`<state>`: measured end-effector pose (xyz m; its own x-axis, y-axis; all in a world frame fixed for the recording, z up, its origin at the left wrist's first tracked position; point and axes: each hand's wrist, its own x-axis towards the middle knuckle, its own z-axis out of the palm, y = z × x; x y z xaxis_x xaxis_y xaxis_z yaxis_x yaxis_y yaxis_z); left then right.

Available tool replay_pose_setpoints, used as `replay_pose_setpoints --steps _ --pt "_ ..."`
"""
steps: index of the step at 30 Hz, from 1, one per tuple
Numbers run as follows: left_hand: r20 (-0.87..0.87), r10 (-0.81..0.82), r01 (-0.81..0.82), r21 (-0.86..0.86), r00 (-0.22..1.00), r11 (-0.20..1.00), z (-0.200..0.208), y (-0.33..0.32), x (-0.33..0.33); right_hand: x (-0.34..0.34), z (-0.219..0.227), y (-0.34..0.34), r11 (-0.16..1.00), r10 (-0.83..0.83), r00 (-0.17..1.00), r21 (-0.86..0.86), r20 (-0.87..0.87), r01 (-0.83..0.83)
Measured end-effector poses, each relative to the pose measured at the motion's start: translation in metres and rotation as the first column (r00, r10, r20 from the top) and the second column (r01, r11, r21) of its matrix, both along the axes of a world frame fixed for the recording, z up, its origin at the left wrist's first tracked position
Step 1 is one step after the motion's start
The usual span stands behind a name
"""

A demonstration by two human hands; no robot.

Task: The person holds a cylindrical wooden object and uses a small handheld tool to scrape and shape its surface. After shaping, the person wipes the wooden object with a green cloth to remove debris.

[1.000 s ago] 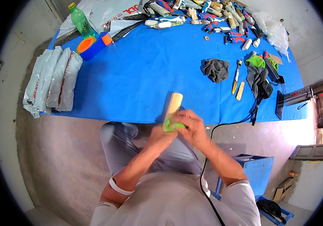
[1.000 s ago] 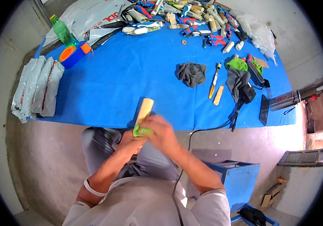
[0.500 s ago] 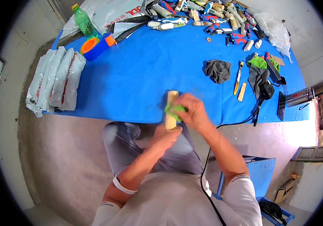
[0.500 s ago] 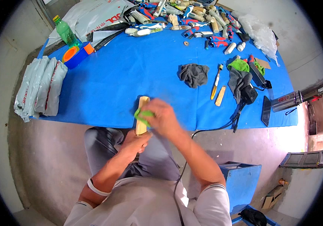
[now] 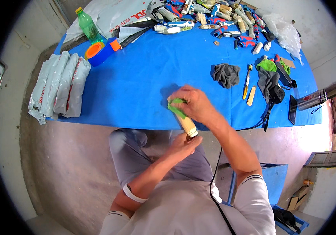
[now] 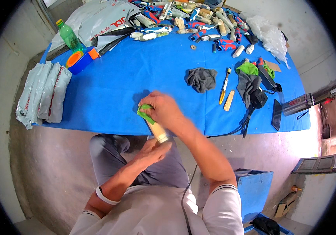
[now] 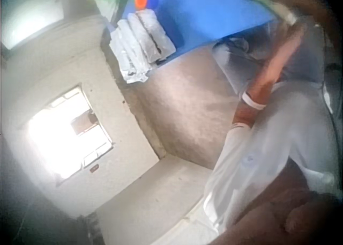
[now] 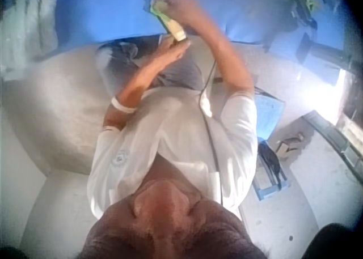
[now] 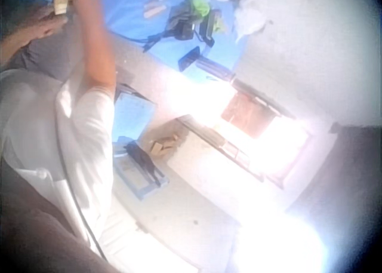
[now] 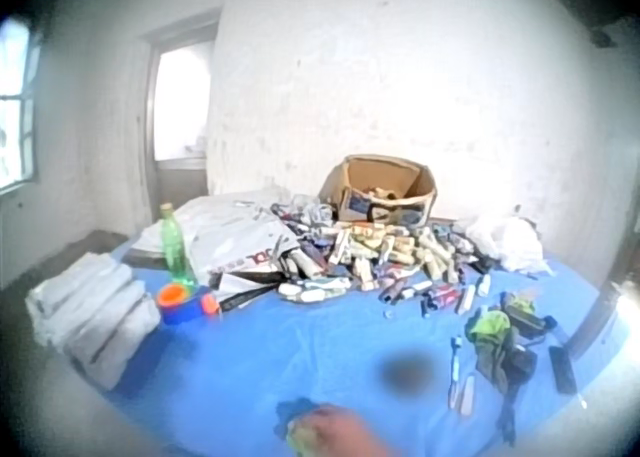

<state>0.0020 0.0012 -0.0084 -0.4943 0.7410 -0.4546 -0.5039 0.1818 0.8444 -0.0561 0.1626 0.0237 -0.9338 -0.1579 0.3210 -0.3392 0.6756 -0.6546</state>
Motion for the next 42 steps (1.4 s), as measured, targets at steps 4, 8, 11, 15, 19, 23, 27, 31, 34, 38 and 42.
replay_pose_setpoints --steps 4,8,11,15,19,23,27,31,34,38,42 --pt "-0.014 0.002 -0.003 -0.076 1.0 0.997 -0.007 -0.004 -0.001 0.027 0.004 -0.029 0.983 -0.182 0.979 0.021 0.097 0.181" --pt "-0.117 -0.001 -0.006 -0.056 0.993 0.998 -0.015 0.001 0.001 0.035 -0.002 -0.037 0.988 -0.135 0.991 0.072 -0.004 0.135" --pt "-0.264 0.005 -0.007 -0.006 0.965 1.0 -0.027 -0.006 0.004 0.027 -0.006 -0.018 0.994 0.103 0.995 0.048 -0.011 -0.102" --pt "0.109 0.078 -0.07 -0.075 0.991 0.995 -0.029 -0.043 -0.014 0.021 0.012 0.005 0.949 0.275 0.954 0.129 0.117 -0.289" --pt "0.294 0.194 -0.245 0.151 0.936 0.958 -0.044 -0.062 -0.019 0.02 0.018 0.005 0.945 0.293 0.955 0.135 0.05 -0.298" --pt "0.327 0.192 -0.261 0.183 0.925 0.948 -0.037 -0.052 -0.022 0.027 0.004 0.009 0.978 0.206 0.975 -0.022 -0.08 -0.208" --pt "0.368 0.213 -0.285 0.153 0.905 0.946 -0.035 -0.049 -0.023 0.042 -0.003 0.02 0.959 -0.202 0.971 -0.23 -0.128 0.169" --pt "0.429 0.224 -0.31 0.141 0.875 0.94 -0.035 -0.047 -0.027 0.058 0.006 0.019 0.699 -0.506 0.858 -0.538 0.093 0.471" --pt "0.491 0.247 -0.346 0.121 0.836 0.931 -0.035 -0.045 -0.029 0.057 -0.021 0.006 0.794 -0.388 0.912 -0.454 0.135 0.405" --pt "0.589 0.204 -0.366 0.17 0.782 0.915 -0.024 -0.055 -0.031 0.048 -0.019 0.003 0.93 -0.125 0.992 -0.349 0.004 0.118" --pt "0.581 0.174 -0.366 0.23 0.795 0.902 -0.032 -0.064 -0.034 0.038 -0.021 0.008 0.935 -0.023 1.0 -0.353 0.017 0.027"
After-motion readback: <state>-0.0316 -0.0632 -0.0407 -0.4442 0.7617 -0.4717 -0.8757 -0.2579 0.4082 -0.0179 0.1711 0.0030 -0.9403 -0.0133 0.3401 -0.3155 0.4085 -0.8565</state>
